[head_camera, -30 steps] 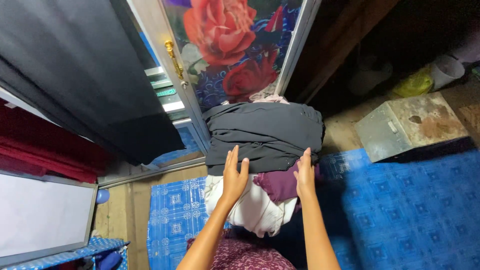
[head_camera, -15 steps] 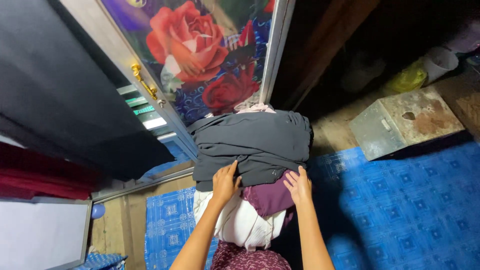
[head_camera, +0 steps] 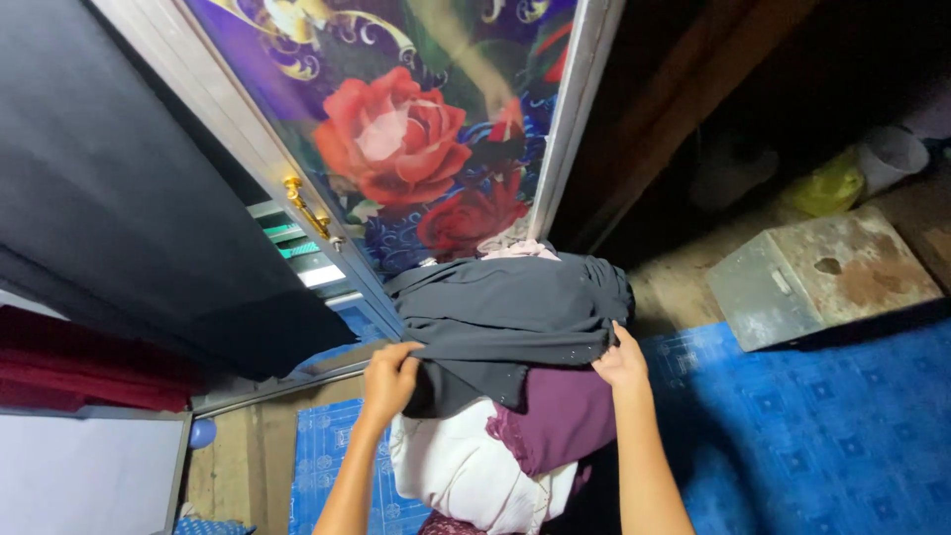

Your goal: Hanging various pieces of clothing on hangers and placing them in a wardrobe.

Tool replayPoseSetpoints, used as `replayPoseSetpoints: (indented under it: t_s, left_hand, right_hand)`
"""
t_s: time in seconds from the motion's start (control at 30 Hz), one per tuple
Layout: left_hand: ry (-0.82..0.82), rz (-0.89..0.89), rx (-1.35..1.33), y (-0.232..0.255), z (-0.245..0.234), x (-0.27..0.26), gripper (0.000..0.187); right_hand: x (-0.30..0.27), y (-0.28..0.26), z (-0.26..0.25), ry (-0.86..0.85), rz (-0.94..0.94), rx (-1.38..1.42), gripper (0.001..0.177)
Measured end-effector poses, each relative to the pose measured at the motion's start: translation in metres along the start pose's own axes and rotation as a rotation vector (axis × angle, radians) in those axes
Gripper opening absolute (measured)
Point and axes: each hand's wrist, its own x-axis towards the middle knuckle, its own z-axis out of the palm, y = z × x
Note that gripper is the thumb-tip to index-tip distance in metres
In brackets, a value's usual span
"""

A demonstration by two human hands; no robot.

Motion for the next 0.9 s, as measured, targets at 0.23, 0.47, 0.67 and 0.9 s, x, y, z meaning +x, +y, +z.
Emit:
replayPoseSetpoints:
  t_s: [0.23,0.47,0.67,0.9]
  left_hand:
    - [0.234,-0.206,0.099,-0.061,-0.05,0.014,0.026]
    - [-0.065,0.054,0.025,0.05,-0.074,-0.003,0.089]
    - [-0.07,0.115,-0.436,0.114,-0.073,-0.016,0.097]
    - [0.089,0.074,-0.57,0.106,-0.124,-0.039,0.042]
  right_hand:
    - [-0.092,0.04,0.122,-0.266,-0.038,-0.246,0.018]
    - [-0.233,0.11,0.219,-0.46,-0.273,-0.458,0.013]
    - [-0.313,0.151,0.241,-0.766,-0.351,-0.699,0.024]
    - [-0.28,0.134,0.206,-0.846,-0.605,-0.9,0.019]
